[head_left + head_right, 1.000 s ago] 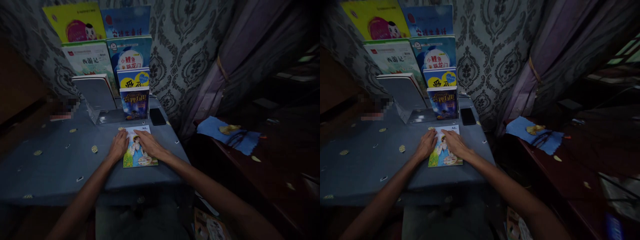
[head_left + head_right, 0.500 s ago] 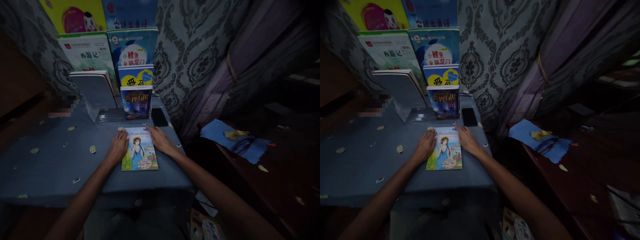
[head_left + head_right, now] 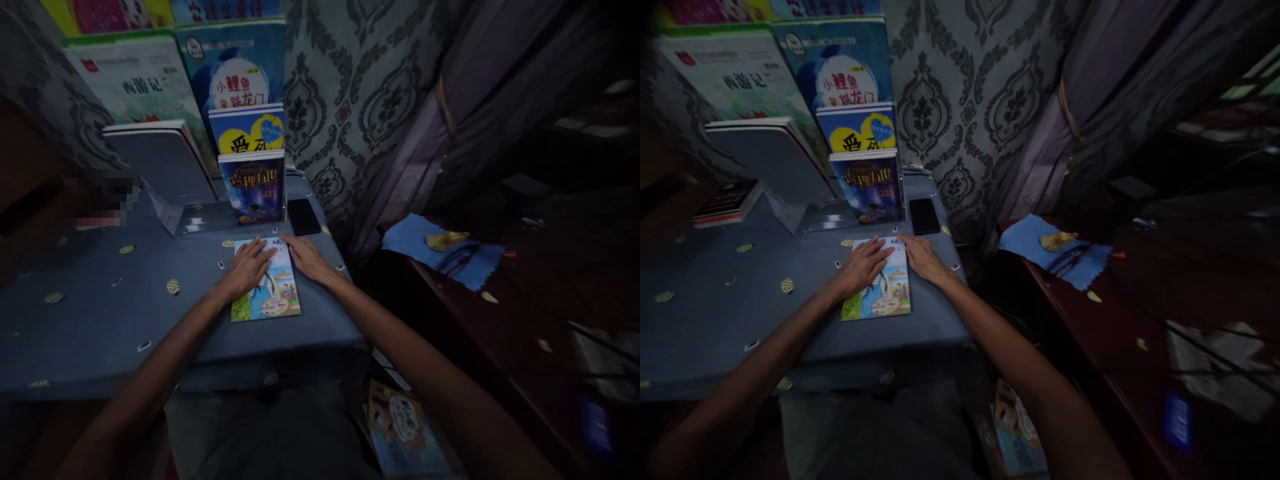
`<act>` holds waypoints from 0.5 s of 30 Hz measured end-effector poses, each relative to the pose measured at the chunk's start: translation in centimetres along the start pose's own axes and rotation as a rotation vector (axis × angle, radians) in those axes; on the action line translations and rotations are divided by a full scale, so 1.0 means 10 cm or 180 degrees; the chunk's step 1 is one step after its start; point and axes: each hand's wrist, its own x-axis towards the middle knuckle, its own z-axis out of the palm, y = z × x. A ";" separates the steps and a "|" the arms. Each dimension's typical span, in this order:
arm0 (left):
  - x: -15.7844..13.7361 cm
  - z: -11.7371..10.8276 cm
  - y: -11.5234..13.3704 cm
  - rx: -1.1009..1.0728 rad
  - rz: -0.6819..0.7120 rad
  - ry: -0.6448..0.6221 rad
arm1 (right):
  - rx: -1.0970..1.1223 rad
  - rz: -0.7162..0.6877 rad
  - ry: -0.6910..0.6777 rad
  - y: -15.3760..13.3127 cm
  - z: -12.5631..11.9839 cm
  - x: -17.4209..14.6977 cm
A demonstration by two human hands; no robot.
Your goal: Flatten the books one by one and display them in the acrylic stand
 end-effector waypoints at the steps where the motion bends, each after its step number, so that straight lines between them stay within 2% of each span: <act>1: 0.02 0.01 0.03 -0.0045 0.0068 -0.0059 | 0.0011 -0.0009 0.0004 0.01 0.00 0.00; 5: -0.06 -0.01 0.13 -0.0084 0.0374 -0.0334 | 0.0065 -0.0007 -0.0016 0.01 0.01 0.00; 12: -0.49 -0.13 0.43 -0.0258 0.0992 -0.0820 | 0.0090 0.0024 0.0038 -0.03 0.01 0.02; 15: -0.61 -0.17 0.54 -0.0207 0.1118 -0.1068 | 0.0077 0.0030 0.0023 -0.04 0.00 0.02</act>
